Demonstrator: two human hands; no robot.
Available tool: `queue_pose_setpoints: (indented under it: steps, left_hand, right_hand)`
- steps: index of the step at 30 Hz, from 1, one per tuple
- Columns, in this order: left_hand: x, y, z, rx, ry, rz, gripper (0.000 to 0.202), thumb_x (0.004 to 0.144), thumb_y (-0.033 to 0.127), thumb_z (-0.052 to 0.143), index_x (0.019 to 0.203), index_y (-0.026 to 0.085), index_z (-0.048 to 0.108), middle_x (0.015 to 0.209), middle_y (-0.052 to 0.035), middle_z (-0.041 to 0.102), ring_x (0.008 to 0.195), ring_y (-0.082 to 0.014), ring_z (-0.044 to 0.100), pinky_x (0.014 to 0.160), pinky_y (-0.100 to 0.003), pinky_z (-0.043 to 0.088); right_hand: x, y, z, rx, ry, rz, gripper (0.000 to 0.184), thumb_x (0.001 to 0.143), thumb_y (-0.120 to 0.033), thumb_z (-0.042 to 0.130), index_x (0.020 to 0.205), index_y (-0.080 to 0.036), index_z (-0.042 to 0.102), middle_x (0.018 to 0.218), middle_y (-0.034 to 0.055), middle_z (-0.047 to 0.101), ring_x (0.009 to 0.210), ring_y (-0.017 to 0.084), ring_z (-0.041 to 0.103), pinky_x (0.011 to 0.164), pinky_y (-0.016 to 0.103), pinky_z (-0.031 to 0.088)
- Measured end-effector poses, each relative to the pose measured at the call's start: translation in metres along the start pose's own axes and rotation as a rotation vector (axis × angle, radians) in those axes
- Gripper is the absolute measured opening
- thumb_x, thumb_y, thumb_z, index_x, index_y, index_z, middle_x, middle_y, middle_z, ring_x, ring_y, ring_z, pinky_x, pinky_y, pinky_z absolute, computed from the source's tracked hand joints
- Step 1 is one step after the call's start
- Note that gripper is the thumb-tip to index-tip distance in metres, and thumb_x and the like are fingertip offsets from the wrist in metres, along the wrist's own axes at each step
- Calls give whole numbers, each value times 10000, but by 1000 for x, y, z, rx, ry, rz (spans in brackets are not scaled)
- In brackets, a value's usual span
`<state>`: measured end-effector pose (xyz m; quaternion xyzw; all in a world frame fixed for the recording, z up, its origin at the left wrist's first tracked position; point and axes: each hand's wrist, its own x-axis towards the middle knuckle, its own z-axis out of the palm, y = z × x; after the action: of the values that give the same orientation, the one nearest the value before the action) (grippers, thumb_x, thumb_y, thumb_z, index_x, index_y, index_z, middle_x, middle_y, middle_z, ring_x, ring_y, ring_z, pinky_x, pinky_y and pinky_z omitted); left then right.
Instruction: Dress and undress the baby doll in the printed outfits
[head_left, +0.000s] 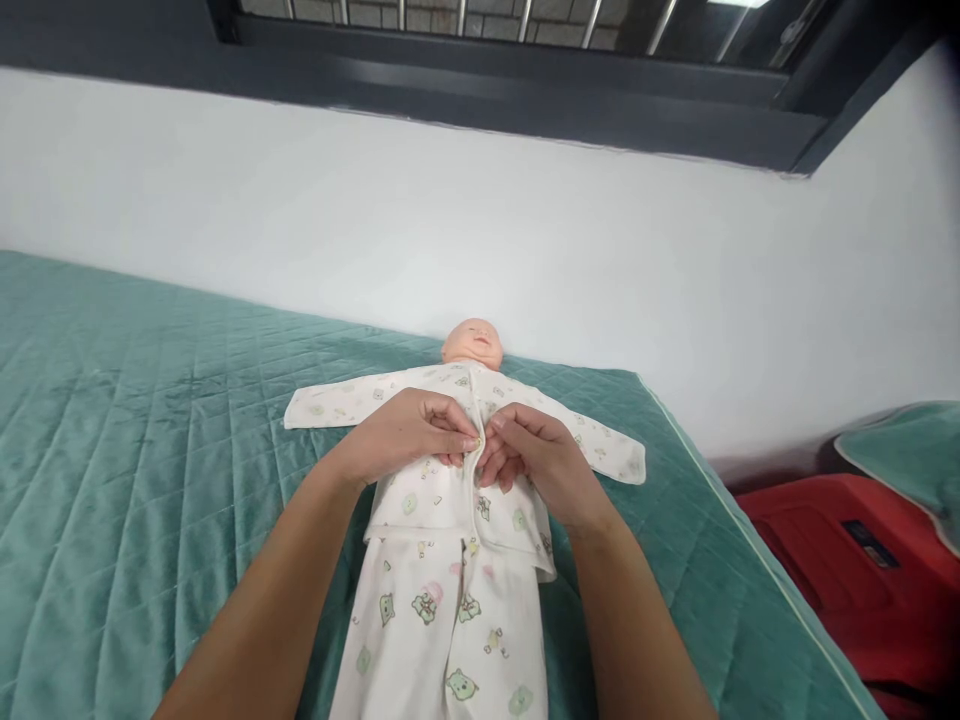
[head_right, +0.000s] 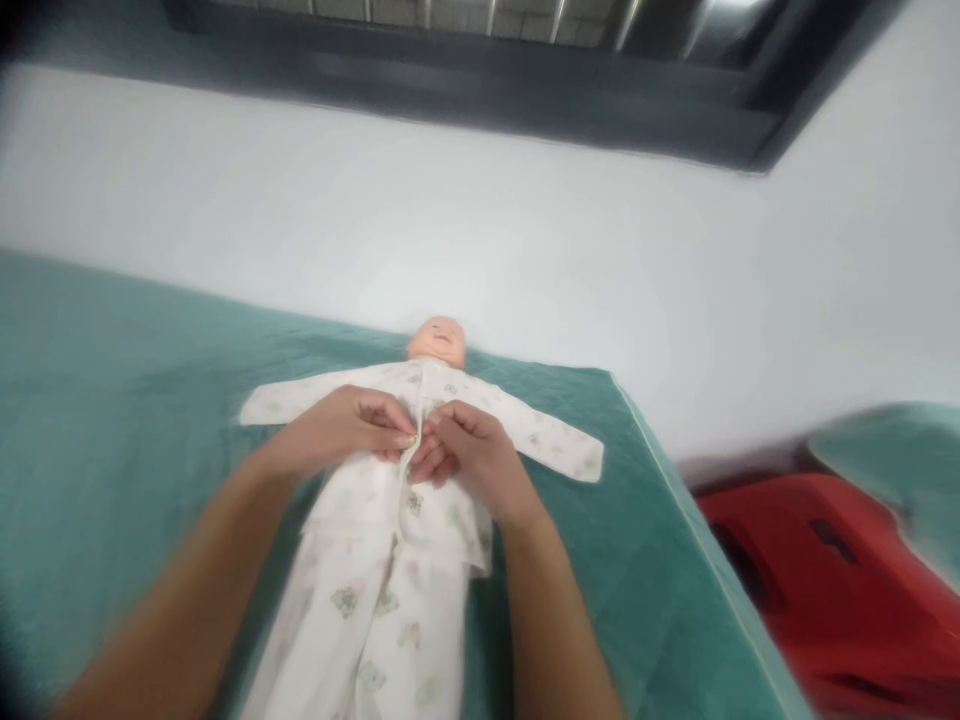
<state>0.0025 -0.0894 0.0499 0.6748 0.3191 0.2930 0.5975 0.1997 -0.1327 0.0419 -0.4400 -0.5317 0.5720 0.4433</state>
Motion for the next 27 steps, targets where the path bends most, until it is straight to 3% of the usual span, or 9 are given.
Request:
queue_pose_setpoints:
  steps: [7, 13, 18, 27]
  left_hand:
    - [-1, 2, 1, 45, -21, -17, 73, 776, 223, 684, 765, 152, 671, 682, -4, 655, 616, -102, 597, 597, -216, 494]
    - [-2, 5, 0, 49, -61, -13, 151, 786, 299, 695, 783, 148, 679, 693, -11, 651, 640, -108, 599, 607, -221, 500]
    - [-2, 6, 3, 54, -40, -53, 35, 765, 168, 630, 793, 161, 651, 702, 4, 654, 609, -102, 617, 589, -213, 511]
    - [-1, 2, 1, -29, -48, -60, 141, 727, 83, 583, 835, 172, 604, 694, 19, 632, 577, -104, 633, 594, -234, 542]
  right_hand:
    - [-2, -3, 6, -88, 31, 19, 219, 948, -375, 498, 834, -196, 552, 690, 22, 712, 580, 170, 708, 467, 198, 462]
    - [-2, -4, 11, -153, 65, 8, 232, 950, -402, 484, 834, -207, 535, 669, 6, 694, 538, 163, 685, 447, 203, 447]
    - [-2, -4, 11, -173, 66, 13, 222, 946, -394, 481, 835, -208, 533, 697, 14, 708, 553, 164, 690, 453, 200, 443]
    - [-3, -4, 11, -182, 38, 16, 220, 951, -395, 475, 853, -207, 536, 693, 19, 710, 521, 145, 668, 450, 196, 428]
